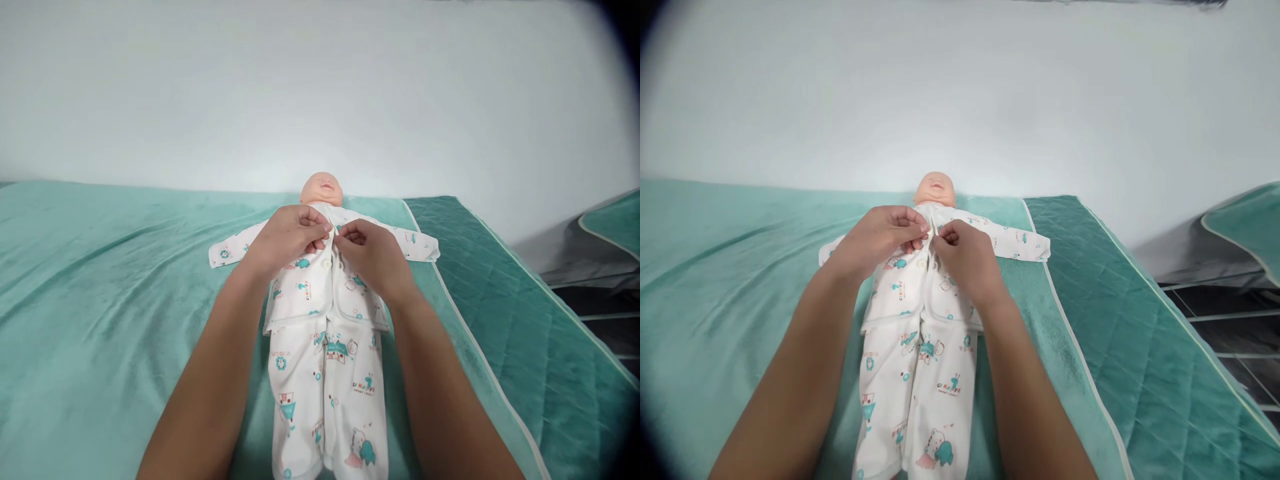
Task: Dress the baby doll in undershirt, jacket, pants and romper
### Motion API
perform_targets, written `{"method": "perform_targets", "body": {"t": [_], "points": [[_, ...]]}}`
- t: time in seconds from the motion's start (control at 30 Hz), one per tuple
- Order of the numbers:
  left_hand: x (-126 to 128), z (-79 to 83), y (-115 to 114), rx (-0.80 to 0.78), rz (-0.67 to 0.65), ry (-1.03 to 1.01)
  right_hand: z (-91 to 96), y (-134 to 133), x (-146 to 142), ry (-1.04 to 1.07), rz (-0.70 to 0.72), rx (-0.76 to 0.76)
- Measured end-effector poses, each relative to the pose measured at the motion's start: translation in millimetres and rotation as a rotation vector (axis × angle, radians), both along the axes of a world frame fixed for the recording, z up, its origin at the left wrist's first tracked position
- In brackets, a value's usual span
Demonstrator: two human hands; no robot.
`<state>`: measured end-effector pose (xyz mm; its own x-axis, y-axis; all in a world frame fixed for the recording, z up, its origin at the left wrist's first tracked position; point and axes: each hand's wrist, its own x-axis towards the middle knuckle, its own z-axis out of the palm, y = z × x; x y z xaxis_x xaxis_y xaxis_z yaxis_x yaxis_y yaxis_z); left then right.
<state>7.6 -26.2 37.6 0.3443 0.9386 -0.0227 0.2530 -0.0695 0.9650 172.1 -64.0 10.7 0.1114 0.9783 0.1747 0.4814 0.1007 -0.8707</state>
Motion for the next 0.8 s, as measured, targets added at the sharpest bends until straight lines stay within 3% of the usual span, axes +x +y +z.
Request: {"method": "perform_targets", "body": {"t": [0.1, 0.2, 0.8], "points": [[0.1, 0.5, 0.9, -0.004, -0.015, -0.004, -2.0, 2.6, 7.0, 0.281, 0.054, -0.069], [0.4, 1.3, 1.4, -0.012, -0.031, -0.030, -3.3, 2.8, 5.5, 0.415, 0.060, -0.052], [-0.8, -1.0, 4.3, -0.045, -0.020, -0.130, -7.8, 0.1, 1.6, 0.507, 0.076, -0.079]]}}
